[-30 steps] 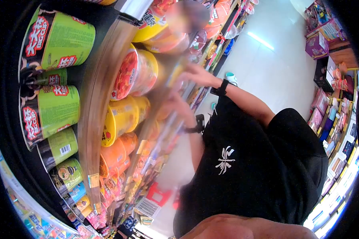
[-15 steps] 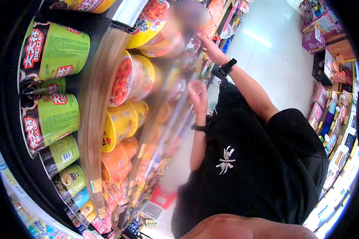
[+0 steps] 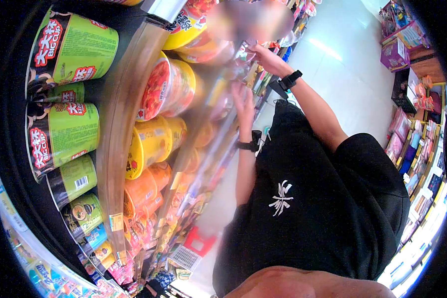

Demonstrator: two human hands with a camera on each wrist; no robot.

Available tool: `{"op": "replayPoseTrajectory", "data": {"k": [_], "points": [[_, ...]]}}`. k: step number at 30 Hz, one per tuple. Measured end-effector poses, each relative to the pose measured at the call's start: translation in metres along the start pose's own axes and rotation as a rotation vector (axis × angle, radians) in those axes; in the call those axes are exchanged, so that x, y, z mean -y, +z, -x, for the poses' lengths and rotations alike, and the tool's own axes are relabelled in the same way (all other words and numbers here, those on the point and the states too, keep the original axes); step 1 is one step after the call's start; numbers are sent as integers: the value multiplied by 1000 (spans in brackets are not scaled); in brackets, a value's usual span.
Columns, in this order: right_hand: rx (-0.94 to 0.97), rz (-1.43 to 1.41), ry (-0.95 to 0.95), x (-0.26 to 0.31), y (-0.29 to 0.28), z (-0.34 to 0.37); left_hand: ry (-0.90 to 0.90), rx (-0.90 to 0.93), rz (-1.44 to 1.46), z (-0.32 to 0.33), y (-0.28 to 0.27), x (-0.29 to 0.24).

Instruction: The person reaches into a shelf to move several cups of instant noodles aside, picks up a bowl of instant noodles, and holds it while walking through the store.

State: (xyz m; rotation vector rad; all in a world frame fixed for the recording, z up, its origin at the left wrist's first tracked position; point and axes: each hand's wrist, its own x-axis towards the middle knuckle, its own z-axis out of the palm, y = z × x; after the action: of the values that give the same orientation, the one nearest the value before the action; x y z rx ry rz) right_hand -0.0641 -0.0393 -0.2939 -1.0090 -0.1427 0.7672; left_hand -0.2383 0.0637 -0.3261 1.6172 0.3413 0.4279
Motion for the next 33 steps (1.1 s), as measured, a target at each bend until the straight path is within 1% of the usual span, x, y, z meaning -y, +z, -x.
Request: {"op": "replayPoseTrajectory", "data": {"k": [1,4,5,7,10,11,13,14,17,18,21,22,24,25,26,28,29,30,31,32,33], "points": [[-14,-11,4,1,1,2,-8,-1,-8,0,0,-1],[19,-31,23,-1,-3,4,-16,-22,95,-5,0,16],[22,-18,28,-1,-4,5,6,-2,74,-5,0,23],[29,7,39,7,1,9,49,34,32,-6,1,17],[61,31,57,20,7,14,-83,55,69,2,9,-1],[38,37,58,20,9,13,-48,45,27,0,10,5],[-14,45,50,18,10,9,27,35,-58,-15,9,33],[30,44,62,5,-5,-1,50,31,-65,-22,9,51],[14,110,159,13,-5,2,89,-5,47,-49,5,112],[34,119,126,15,-5,5,94,-19,77,-52,6,106],[57,132,111,14,-10,0,85,-90,93,-47,13,96],[115,190,89,15,-13,0,87,-105,98,-47,15,95],[101,216,21,16,-11,3,-25,-107,301,-50,17,92],[94,229,-15,18,-6,4,-8,-106,256,-52,19,90],[9,257,30,18,-1,0,8,-105,211,-53,20,87],[76,315,47,15,-8,-7,189,-101,-172,-53,22,86],[109,342,57,13,-11,-9,174,-98,-167,-52,21,85],[109,351,-17,7,-10,-6,162,-93,-159,-53,20,85],[56,313,-26,11,1,1,151,-87,-152,-54,20,88],[4,274,-35,14,14,8,179,-109,-137,-57,22,93],[-46,236,-42,19,19,13,182,-96,-101,-55,24,87]]}}
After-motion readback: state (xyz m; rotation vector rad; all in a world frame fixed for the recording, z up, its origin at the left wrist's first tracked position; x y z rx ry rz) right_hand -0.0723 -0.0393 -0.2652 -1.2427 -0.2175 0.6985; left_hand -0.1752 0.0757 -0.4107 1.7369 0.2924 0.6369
